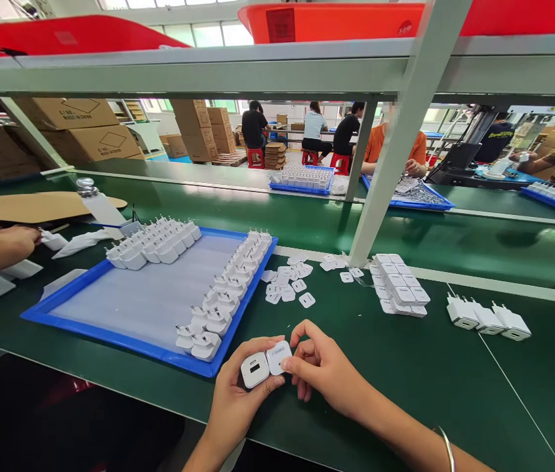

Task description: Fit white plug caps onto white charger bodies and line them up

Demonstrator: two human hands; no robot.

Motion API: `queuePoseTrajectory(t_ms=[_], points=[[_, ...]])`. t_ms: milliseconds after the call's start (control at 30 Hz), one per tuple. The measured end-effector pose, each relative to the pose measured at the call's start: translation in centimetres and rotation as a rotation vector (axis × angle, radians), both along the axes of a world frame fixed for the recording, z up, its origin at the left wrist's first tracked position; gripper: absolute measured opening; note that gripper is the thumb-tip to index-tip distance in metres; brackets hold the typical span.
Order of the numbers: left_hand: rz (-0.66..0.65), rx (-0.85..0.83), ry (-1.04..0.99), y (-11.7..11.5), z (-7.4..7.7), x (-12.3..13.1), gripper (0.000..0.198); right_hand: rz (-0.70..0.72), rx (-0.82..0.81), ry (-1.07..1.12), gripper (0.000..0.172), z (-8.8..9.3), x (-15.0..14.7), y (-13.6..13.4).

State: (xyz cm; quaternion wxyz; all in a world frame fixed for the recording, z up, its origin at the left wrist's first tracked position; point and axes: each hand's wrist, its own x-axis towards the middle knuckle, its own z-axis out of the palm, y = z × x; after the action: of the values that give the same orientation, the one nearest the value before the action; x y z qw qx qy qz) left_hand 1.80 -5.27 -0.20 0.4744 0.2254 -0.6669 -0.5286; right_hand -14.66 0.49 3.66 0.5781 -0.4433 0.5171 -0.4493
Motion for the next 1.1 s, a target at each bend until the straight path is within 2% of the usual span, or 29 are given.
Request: queuePoseTrajectory(t_ms=[167,300,433,633,867,1000,1100], points=[[-0.012,0.03,-0.004,0.1,0.1,-0.2,0.029,-0.025,-0.035,0.018,0.049,-0.8,0.8,-0.1],[-0.001,0.106,-0.082,0.1,0.2,0.0,0.033,-0.035,-0.049,0.046,0.047,-0.9,0.8,-0.1],[-0.027,0.148,-0.05,0.1,0.1,0.1,0.036,0.019,-0.051,0.032,0.045,-0.7,0.5,0.3],[-0.02,0.118,0.022,0.2,-0.2,0.1,0.036,0.101,-0.056,-0.058,0.041,-0.2,-0.1,0.6],[-0.045,0.098,0.047,0.2,-0.2,0.2,0.035,0.15,-0.055,-0.02,0.039,0.7,-0.2,0.9],[-0.04,0.066,0.011,0.4,-0.1,0.1,0.032,0.103,-0.059,0.023,0.04,0.6,0.1,1.0],[-0.035,-0.027,-0.013,0.5,-0.1,0.0,0.032,0.057,-0.032,-0.001,0.044,0.2,0.2,0.8]])
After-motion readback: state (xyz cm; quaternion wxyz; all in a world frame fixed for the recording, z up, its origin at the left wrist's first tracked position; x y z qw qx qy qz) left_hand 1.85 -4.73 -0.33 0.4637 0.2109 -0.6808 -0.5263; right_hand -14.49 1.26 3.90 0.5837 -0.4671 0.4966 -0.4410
